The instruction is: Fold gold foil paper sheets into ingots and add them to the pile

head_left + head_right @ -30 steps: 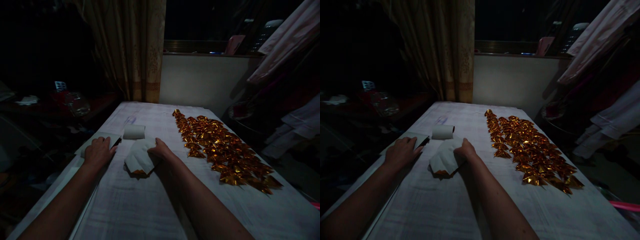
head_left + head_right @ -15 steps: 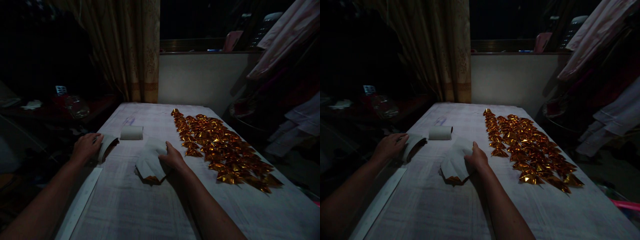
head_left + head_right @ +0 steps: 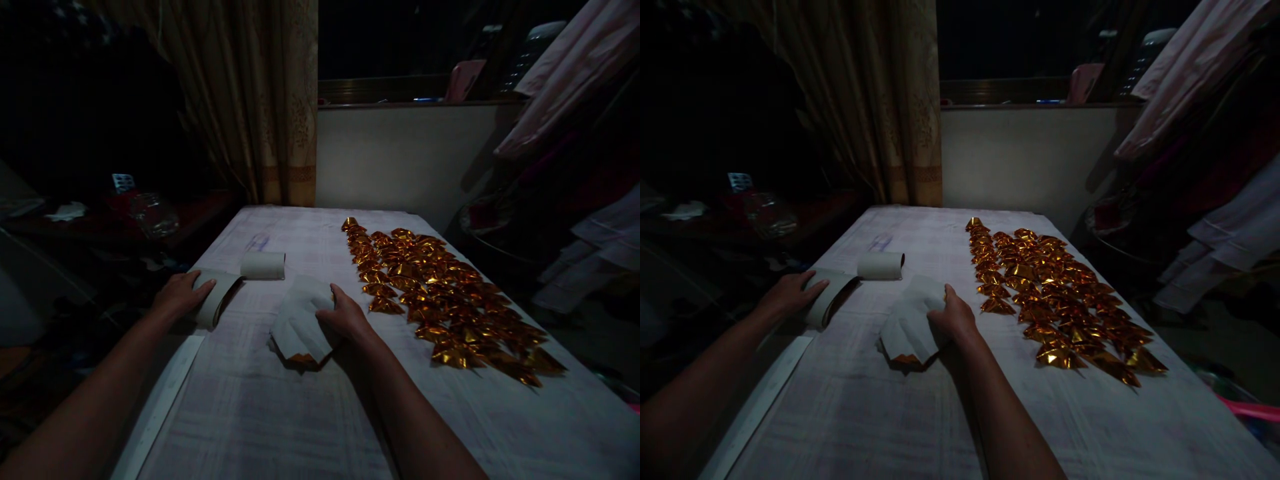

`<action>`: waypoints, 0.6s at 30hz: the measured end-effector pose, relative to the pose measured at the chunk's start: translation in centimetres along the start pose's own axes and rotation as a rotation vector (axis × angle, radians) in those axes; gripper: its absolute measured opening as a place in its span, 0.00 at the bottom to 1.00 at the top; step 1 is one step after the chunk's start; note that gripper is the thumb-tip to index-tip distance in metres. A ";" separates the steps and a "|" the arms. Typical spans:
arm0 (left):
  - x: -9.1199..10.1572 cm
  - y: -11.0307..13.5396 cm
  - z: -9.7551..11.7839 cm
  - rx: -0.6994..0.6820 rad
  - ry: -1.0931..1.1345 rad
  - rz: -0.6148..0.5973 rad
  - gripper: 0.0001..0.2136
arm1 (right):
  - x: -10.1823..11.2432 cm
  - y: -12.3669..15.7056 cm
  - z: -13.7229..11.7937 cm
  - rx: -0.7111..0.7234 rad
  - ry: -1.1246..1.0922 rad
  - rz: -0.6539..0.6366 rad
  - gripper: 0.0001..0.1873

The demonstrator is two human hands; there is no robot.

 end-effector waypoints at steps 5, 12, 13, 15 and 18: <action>2.3 0.3 3.2 -0.017 -0.029 0.122 0.32 | 0.1 0.3 -0.3 -0.005 0.009 -0.012 0.46; 2.8 -3.8 9.7 -0.085 0.149 -0.033 0.31 | 0.1 0.4 -0.3 -0.012 0.041 0.020 0.46; 2.7 -4.3 10.3 -0.095 0.180 -0.039 0.31 | 0.0 0.3 -0.3 -0.012 0.043 0.015 0.46; 2.5 -5.1 11.4 -0.112 0.252 -0.043 0.32 | 0.0 0.2 -0.2 -0.012 0.049 0.009 0.46; 2.4 -5.5 12.7 -0.154 0.379 -0.037 0.31 | 0.1 0.2 -0.2 -0.011 0.059 0.018 0.45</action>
Point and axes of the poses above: each hand's wrist, its own y-axis away from the middle knuckle, its own x-axis out of the back of the hand, z = x × y, the point moved 6 cm from there along -y, towards the middle knuckle, and after that the axes turned 15 degrees about -z, right-handed, at the moved point
